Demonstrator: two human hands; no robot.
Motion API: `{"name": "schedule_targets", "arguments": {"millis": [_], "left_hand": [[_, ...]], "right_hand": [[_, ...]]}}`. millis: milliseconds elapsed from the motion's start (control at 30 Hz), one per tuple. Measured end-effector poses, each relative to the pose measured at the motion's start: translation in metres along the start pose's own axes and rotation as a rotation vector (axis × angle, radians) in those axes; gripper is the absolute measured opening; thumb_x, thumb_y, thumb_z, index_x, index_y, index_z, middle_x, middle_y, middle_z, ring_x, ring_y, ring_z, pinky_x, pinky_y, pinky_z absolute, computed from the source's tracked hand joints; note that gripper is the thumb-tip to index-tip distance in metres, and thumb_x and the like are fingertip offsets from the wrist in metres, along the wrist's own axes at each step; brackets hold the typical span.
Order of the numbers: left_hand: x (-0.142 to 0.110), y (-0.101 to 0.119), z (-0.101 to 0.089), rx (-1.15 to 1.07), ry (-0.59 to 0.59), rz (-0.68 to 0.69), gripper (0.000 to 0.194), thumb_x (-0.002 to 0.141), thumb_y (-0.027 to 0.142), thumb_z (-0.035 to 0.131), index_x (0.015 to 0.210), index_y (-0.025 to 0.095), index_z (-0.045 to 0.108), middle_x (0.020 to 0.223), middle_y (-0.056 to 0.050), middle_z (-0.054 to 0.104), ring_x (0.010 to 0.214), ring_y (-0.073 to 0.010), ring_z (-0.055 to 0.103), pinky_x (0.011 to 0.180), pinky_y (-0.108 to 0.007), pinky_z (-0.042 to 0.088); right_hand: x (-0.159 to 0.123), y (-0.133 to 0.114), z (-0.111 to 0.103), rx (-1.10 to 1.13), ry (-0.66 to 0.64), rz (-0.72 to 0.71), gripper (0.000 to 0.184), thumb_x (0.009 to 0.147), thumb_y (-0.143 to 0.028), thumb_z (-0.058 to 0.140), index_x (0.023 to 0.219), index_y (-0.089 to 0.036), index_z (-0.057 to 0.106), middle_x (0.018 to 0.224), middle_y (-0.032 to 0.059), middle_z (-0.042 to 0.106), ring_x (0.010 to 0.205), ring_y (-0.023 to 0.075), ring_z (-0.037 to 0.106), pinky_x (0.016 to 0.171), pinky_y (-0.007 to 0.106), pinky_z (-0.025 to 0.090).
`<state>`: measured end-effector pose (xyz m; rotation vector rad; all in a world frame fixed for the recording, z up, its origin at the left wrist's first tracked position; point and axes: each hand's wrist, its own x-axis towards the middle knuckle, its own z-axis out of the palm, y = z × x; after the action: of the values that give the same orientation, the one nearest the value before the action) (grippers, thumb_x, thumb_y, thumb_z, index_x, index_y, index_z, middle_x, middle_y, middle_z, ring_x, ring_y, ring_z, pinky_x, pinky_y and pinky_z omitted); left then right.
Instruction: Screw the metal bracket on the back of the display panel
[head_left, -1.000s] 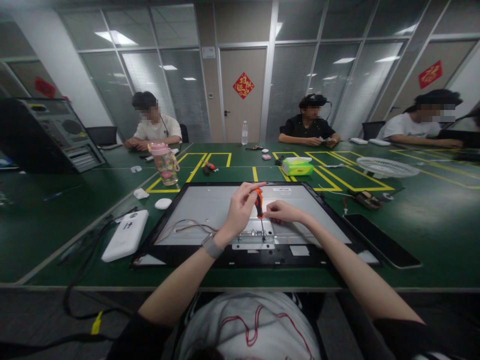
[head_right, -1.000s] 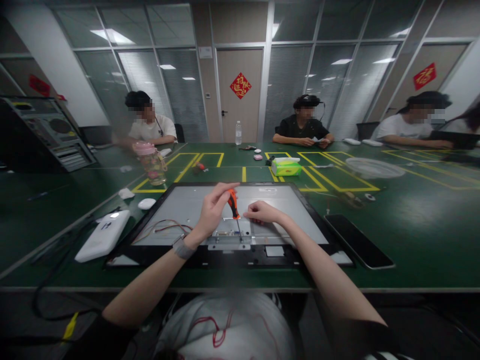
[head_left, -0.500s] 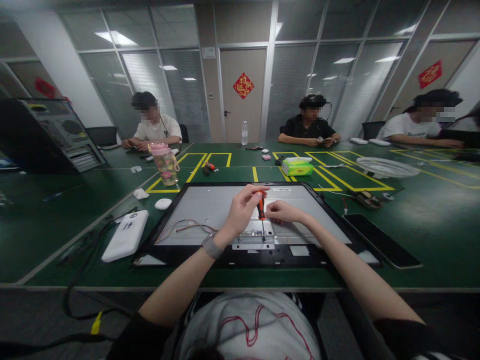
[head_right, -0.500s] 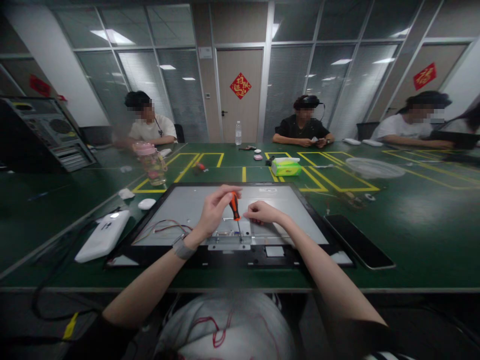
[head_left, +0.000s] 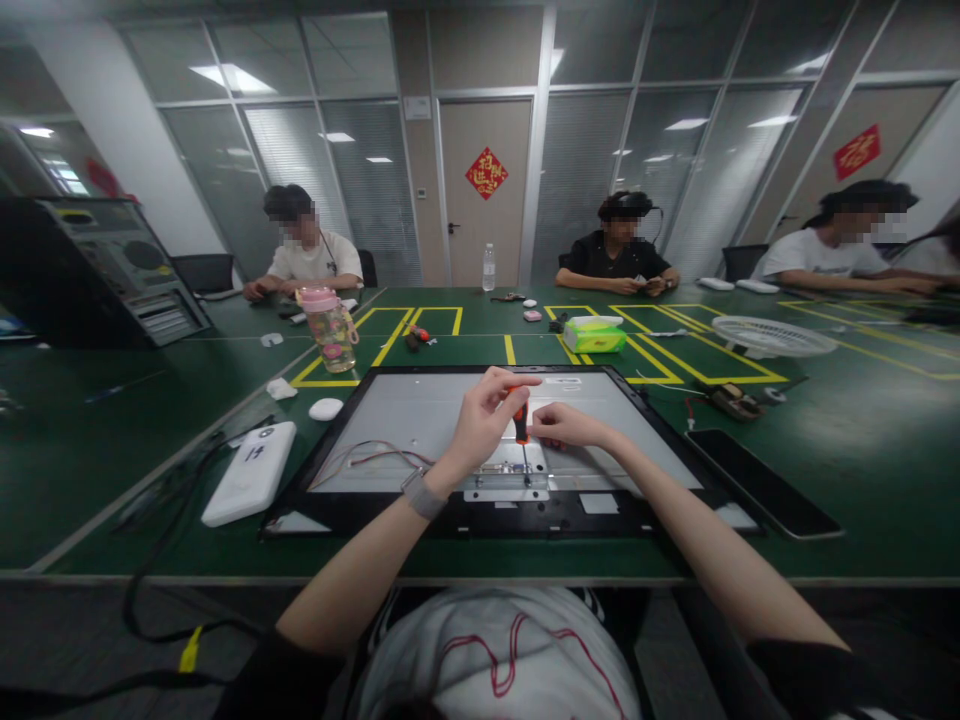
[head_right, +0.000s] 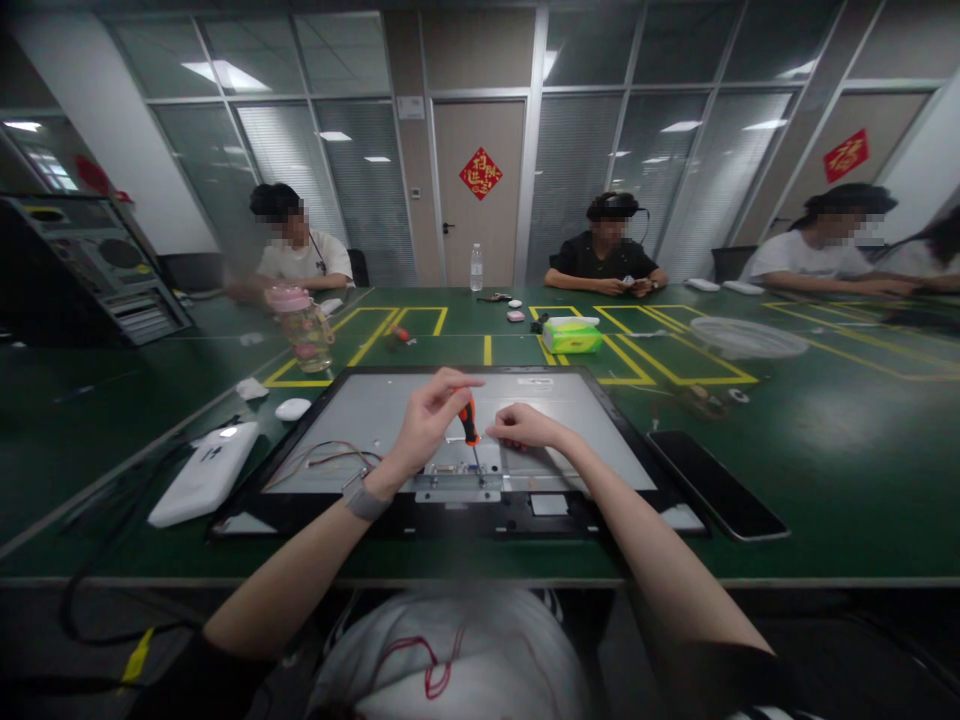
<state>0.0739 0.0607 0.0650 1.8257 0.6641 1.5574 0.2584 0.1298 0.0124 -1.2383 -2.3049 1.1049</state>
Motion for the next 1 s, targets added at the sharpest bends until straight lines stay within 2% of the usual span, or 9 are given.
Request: {"name": "schedule_targets", "arguments": {"millis": [100, 167, 267, 333, 467, 533, 733, 900, 1000], "left_hand": [[-0.0002, -0.0029, 0.0005, -0.128, -0.034, -0.062, 0.027, 0.090, 0.024, 0.043, 0.107, 0.017, 0.063, 0.086, -0.005, 0.060, 0.080, -0.0129, 0.056, 0.075, -0.026, 0.044], [-0.0003, -0.0043, 0.0007, -0.172, -0.039, -0.070, 0.028, 0.092, 0.024, 0.040, 0.106, 0.016, 0.063, 0.085, -0.005, 0.061, 0.081, -0.0135, 0.057, 0.077, -0.027, 0.044], [-0.0006, -0.0036, 0.0011, -0.059, 0.010, -0.025, 0.021, 0.087, 0.026, 0.051, 0.092, 0.016, 0.068, 0.089, -0.006, 0.058, 0.084, -0.0138, 0.055, 0.075, -0.025, 0.044], [-0.0011, -0.0026, 0.0015, 0.013, 0.030, -0.006, 0.017, 0.084, 0.026, 0.056, 0.090, 0.017, 0.069, 0.090, -0.005, 0.056, 0.084, -0.0134, 0.054, 0.072, -0.023, 0.044], [-0.0013, -0.0035, 0.0021, -0.065, 0.005, -0.049, 0.024, 0.090, 0.025, 0.046, 0.104, 0.018, 0.064, 0.091, -0.006, 0.061, 0.081, -0.0130, 0.058, 0.075, -0.025, 0.045], [-0.0010, -0.0041, 0.0023, -0.087, -0.001, -0.052, 0.026, 0.091, 0.025, 0.043, 0.102, 0.017, 0.064, 0.090, -0.006, 0.063, 0.083, -0.0140, 0.059, 0.077, -0.027, 0.046], [-0.0016, -0.0021, 0.0022, 0.032, 0.028, 0.027, 0.012, 0.080, 0.025, 0.061, 0.087, 0.018, 0.068, 0.087, -0.004, 0.057, 0.081, -0.0128, 0.055, 0.072, -0.023, 0.045], [-0.0011, -0.0048, 0.0006, -0.099, -0.024, -0.053, 0.026, 0.090, 0.023, 0.044, 0.104, 0.016, 0.065, 0.089, -0.007, 0.065, 0.084, -0.0142, 0.060, 0.078, -0.027, 0.046], [-0.0007, -0.0062, 0.0002, -0.162, -0.038, -0.085, 0.029, 0.091, 0.021, 0.042, 0.108, 0.015, 0.063, 0.094, -0.008, 0.068, 0.089, -0.0161, 0.063, 0.084, -0.030, 0.046]], "right_hand": [[0.0004, 0.0014, 0.0003, 0.002, 0.001, 0.002, 0.036, 0.078, -0.047, 0.054, 0.060, -0.017, 0.044, 0.053, -0.0038, 0.048, 0.042, 0.0071, 0.045, 0.040, 0.020, 0.036], [0.0005, 0.0015, 0.0004, 0.009, 0.002, -0.001, 0.036, 0.077, -0.046, 0.054, 0.060, -0.017, 0.044, 0.052, -0.0039, 0.047, 0.042, 0.0073, 0.046, 0.039, 0.019, 0.036], [0.0002, 0.0007, 0.0006, 0.013, 0.004, -0.008, 0.036, 0.078, -0.046, 0.054, 0.060, -0.016, 0.044, 0.052, -0.0039, 0.047, 0.042, 0.0067, 0.045, 0.040, 0.019, 0.036], [0.0000, 0.0001, 0.0005, 0.013, 0.005, -0.012, 0.035, 0.078, -0.045, 0.054, 0.060, -0.016, 0.045, 0.051, -0.0041, 0.047, 0.042, 0.0067, 0.045, 0.040, 0.019, 0.036], [0.0009, 0.0017, 0.0005, -0.003, 0.008, 0.000, 0.034, 0.077, -0.045, 0.054, 0.061, -0.016, 0.045, 0.051, -0.0043, 0.047, 0.042, 0.0068, 0.045, 0.040, 0.019, 0.035], [0.0017, 0.0034, 0.0008, -0.003, 0.010, 0.013, 0.035, 0.077, -0.046, 0.054, 0.062, -0.016, 0.046, 0.051, -0.0043, 0.048, 0.041, 0.0067, 0.045, 0.040, 0.019, 0.035], [0.0008, 0.0031, 0.0008, 0.005, 0.012, -0.016, 0.036, 0.077, -0.047, 0.054, 0.060, -0.017, 0.044, 0.051, -0.0048, 0.046, 0.042, 0.0070, 0.045, 0.041, 0.019, 0.036], [-0.0003, -0.0001, 0.0001, -0.007, 0.007, -0.018, 0.035, 0.077, -0.046, 0.053, 0.061, -0.017, 0.045, 0.051, -0.0046, 0.046, 0.042, 0.0070, 0.045, 0.040, 0.019, 0.035], [0.0006, 0.0007, 0.0002, -0.011, 0.007, -0.026, 0.034, 0.078, -0.045, 0.053, 0.061, -0.017, 0.045, 0.052, -0.0040, 0.048, 0.043, 0.0074, 0.045, 0.040, 0.019, 0.035]]}}
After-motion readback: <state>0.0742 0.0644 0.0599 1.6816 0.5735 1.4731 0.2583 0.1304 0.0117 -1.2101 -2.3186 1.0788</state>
